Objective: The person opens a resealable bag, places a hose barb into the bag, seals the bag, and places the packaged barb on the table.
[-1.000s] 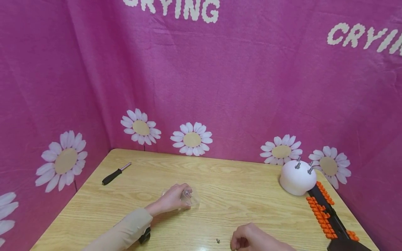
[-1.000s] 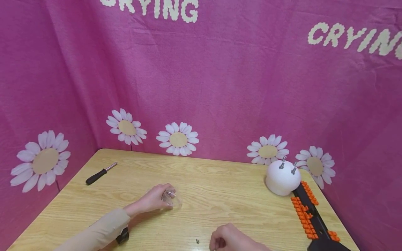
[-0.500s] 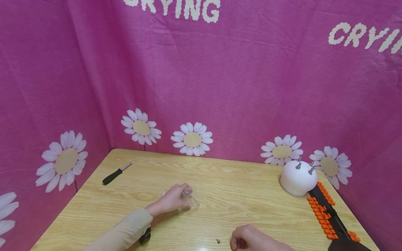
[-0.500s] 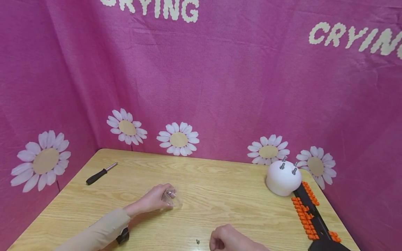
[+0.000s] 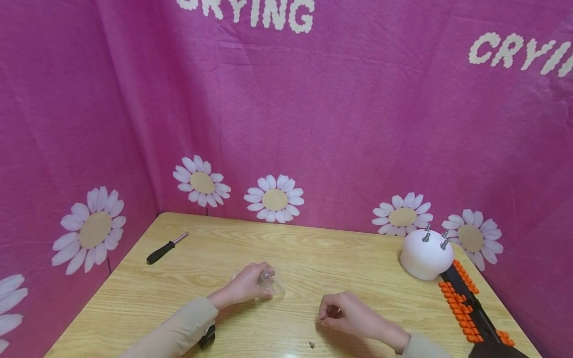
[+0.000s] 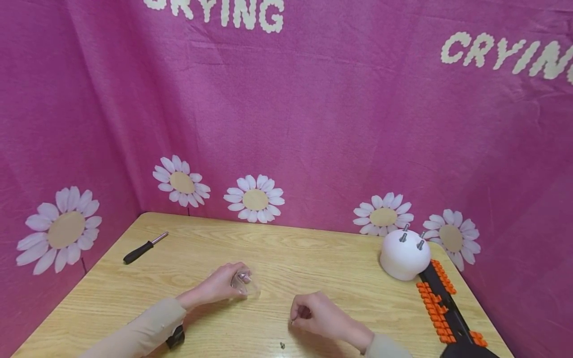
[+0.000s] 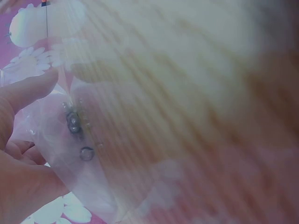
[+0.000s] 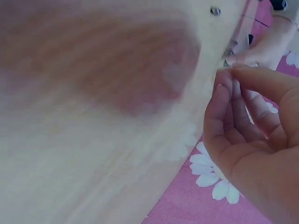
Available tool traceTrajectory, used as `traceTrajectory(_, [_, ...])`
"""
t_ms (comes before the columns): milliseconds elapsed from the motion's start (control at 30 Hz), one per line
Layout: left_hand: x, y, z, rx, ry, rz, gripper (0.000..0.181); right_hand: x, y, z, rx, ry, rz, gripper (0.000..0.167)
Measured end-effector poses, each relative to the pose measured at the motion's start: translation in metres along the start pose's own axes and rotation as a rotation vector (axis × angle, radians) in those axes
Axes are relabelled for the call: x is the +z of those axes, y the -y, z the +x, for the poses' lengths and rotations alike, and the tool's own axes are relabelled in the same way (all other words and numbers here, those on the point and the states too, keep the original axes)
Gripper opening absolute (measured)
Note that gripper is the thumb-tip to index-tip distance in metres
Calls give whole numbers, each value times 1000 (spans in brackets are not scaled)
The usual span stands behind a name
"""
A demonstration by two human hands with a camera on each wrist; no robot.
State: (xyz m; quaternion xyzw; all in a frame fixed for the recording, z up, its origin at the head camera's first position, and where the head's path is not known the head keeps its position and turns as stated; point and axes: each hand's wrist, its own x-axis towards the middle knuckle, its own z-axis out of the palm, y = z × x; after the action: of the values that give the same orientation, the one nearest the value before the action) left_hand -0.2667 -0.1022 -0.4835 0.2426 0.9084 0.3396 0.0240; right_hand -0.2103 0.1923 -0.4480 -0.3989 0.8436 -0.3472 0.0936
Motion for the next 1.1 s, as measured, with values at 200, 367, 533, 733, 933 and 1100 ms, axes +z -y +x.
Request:
traceTrajectory(200, [0, 1, 1, 5, -6, 9, 48, -3, -2, 35, 31, -72, -41, 9])
traceTrajectory(367, [-1, 1, 0, 14, -6, 16, 47, 0, -3, 68, 41, -125, -76, 10])
traceTrajectory(533, [-2, 0, 0, 18, 7, 9, 46, 6, -1, 92, 20, -146, -85, 8])
traceTrajectory(733, [-2, -1, 0, 18, 11, 5, 45, 13, 1, 109, 13, -128, -50, 3])
traceTrajectory(933, [-1, 0, 1, 37, 4, 14, 42, 13, 0, 108, 6, -129, -45, 3])
traceTrajectory(1100, [0, 0, 1, 34, -2, 21, 42, 10, -3, 93, 11, -135, -46, 7])
